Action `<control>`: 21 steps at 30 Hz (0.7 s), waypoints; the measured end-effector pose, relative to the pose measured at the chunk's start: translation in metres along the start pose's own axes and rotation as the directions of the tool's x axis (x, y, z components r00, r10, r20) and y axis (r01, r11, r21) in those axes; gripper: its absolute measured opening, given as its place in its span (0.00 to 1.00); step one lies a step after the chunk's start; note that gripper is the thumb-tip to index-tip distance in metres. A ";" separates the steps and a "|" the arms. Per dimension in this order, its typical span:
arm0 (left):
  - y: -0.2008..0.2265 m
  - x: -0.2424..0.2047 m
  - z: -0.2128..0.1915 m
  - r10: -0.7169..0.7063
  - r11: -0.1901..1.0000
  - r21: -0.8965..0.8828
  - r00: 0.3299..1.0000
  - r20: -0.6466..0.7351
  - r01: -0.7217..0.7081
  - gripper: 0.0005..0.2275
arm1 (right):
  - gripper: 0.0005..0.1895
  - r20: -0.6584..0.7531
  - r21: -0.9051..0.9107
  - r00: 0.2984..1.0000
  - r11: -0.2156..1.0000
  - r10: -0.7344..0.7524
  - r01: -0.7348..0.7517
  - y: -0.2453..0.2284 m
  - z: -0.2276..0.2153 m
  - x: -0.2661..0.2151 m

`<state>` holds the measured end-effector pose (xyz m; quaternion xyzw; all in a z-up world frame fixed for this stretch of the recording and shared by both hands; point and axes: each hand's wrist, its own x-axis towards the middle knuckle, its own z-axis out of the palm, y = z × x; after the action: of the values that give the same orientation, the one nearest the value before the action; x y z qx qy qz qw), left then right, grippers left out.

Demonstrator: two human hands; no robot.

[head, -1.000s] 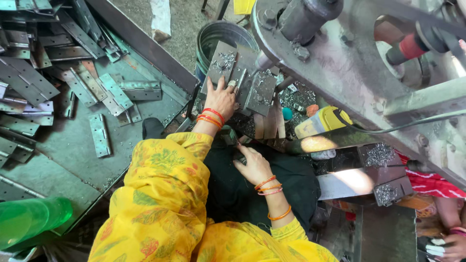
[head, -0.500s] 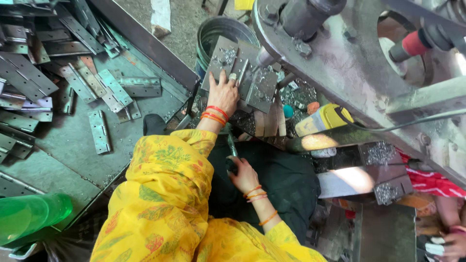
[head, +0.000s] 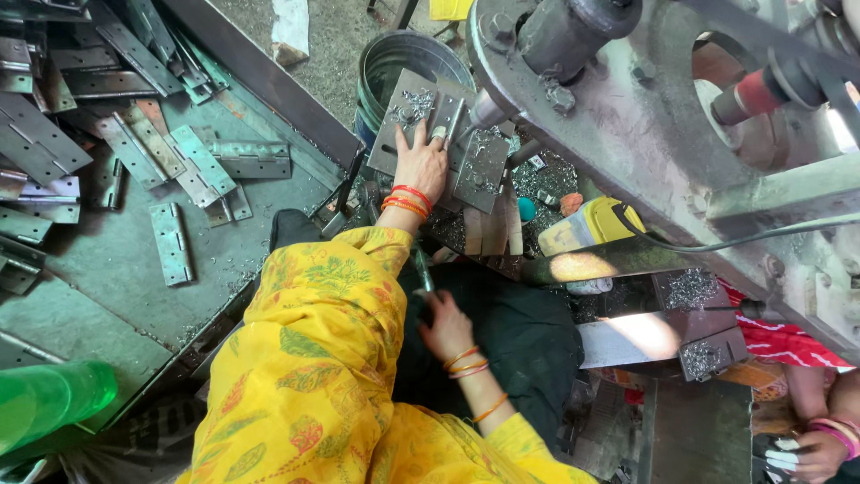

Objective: The person operates a drill press to process rectangular metal pieces. They pick up each piece from a bin, position it under the drill, activate the machine, and then place the processed piece aside. The person repeats this cycle for multiple pieces throughout the clip.

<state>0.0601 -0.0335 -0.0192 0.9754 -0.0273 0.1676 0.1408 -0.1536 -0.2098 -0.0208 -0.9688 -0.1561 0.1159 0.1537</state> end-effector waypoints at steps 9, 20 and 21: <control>0.004 -0.033 -0.009 0.016 0.996 0.086 0.998 0.057 -0.021 0.21 | 0.26 -0.040 0.135 0.998 0.990 -0.041 0.046 0.005 0.005 -0.006; 0.003 -0.002 -0.004 -0.116 0.989 0.099 0.990 0.083 0.108 0.21 | 0.28 -0.075 -0.003 0.984 0.987 -0.162 0.162 0.004 -0.037 0.022; 0.004 -0.001 -0.002 -0.116 0.990 0.089 0.991 0.063 0.110 0.21 | 0.29 -0.063 0.007 0.991 0.993 -0.119 0.120 0.004 -0.025 0.016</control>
<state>0.0583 -0.0369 -0.0162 0.9856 0.0304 0.1271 0.1070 -0.1306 -0.2143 -0.0022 -0.9600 -0.2085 0.0771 0.1704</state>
